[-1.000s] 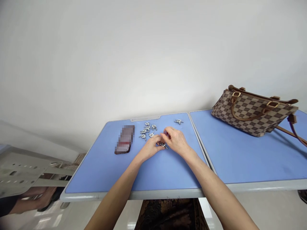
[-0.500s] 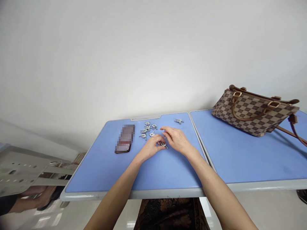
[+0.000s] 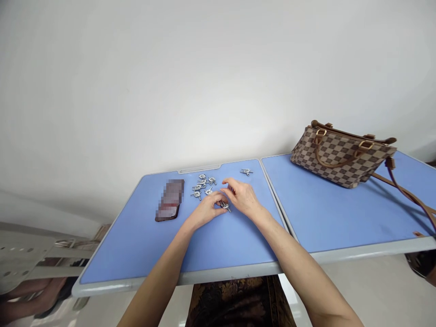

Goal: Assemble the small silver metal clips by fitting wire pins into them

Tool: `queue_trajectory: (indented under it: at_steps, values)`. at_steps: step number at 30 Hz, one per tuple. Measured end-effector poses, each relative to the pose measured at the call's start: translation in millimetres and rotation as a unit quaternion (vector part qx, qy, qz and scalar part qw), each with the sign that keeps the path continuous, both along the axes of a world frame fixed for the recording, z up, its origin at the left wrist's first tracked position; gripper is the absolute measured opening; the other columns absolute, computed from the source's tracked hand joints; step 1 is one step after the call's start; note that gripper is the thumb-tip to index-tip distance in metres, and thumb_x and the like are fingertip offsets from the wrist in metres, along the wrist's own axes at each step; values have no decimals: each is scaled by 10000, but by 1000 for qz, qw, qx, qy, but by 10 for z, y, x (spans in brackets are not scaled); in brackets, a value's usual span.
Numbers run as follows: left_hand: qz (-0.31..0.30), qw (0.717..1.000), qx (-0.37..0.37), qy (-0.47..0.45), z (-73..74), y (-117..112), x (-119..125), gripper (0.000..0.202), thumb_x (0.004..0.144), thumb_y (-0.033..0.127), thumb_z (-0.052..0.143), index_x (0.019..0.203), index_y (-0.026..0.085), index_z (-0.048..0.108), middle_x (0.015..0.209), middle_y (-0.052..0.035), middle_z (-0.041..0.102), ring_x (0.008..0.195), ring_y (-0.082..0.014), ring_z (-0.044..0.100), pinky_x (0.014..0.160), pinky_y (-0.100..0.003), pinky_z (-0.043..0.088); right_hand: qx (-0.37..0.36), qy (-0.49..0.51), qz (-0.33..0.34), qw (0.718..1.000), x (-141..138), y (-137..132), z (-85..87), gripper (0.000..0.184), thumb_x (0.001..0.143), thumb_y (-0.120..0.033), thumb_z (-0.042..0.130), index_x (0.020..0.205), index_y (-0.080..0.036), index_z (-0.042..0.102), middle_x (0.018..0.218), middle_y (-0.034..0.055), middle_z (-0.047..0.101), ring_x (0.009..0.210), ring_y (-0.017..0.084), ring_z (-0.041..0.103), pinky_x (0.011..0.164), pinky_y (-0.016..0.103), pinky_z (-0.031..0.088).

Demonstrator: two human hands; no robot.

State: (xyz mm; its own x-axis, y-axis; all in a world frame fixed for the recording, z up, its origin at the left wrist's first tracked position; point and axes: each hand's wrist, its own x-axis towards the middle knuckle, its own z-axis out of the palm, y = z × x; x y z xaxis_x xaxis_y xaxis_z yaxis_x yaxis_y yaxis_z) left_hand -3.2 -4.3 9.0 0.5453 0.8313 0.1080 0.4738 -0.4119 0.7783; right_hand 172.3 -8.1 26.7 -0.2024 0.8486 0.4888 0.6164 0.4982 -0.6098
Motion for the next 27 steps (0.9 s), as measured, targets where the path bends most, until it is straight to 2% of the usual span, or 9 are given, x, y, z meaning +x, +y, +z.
queue_trajectory:
  at_steps: [4, 7, 10, 12, 15, 17, 22, 27]
  values:
    - [4, 1000, 4, 0, 17, 6, -4, 184, 724, 98, 641, 883, 184, 677, 983, -32, 616, 865, -172, 589, 832, -327, 494, -6, -43, 39, 998, 22, -20, 17, 287, 911, -279, 497, 1176, -212, 583, 873, 45, 680, 682, 153, 602, 664, 271, 448]
    - [7, 1000, 0, 0, 22, 17, 9, 159, 717, 93, 655, 854, 172, 674, 927, -27, 615, 821, -162, 591, 804, -317, 493, -9, -56, 76, 995, 75, -34, 69, 371, 938, -222, 404, 1292, -193, 511, 972, 74, 682, 799, 173, 630, 744, 301, 466]
    - [9, 1000, 0, 3, 19, 26, 12, 133, 720, 106, 659, 833, 176, 667, 928, -26, 614, 794, -154, 585, 789, -316, 494, -24, -45, 101, 994, 115, -25, 101, 401, 937, -172, 361, 1316, -202, 490, 953, 60, 691, 807, 166, 634, 754, 302, 470]
    - [13, 1000, 3, 2, 12, 28, 10, 118, 728, 122, 657, 828, 183, 665, 930, -26, 616, 791, -155, 583, 785, -319, 494, -31, -31, 85, 995, 119, -9, 96, 351, 931, -190, 399, 1251, -204, 543, 900, 50, 701, 753, 160, 633, 719, 290, 467]
    - [19, 1000, 7, 2, -3, 26, 9, 98, 730, 141, 667, 819, 181, 663, 920, -28, 616, 778, -156, 583, 771, -318, 492, -22, -17, 39, 999, 101, 17, 62, 202, 914, -270, 492, 1035, -204, 639, 792, 34, 699, 649, 145, 603, 641, 262, 438]
    - [25, 1000, 9, 3, -12, 25, 13, 105, 730, 141, 672, 827, 179, 663, 920, -27, 616, 773, -154, 582, 765, -312, 490, -6, -19, 20, 1000, 86, 29, 36, 159, 897, -318, 537, 898, -205, 649, 706, 13, 674, 579, 129, 558, 583, 245, 397]
    - [34, 999, 11, 8, -22, 30, 22, 131, 718, 116, 679, 838, 168, 666, 938, -26, 624, 773, -146, 576, 760, -291, 485, 4, -18, 2, 1000, 56, 46, -6, 201, 872, -365, 572, 772, -195, 613, 584, -21, 595, 506, 105, 466, 536, 227, 336]
    - [32, 999, 8, 7, -21, 26, 36, 135, 724, 102, 669, 843, 167, 661, 956, -29, 625, 788, -143, 578, 757, -281, 489, 5, 2, -35, 999, 7, 51, -47, 281, 850, -395, 582, 657, -192, 566, 548, -23, 568, 487, 99, 434, 523, 225, 312]
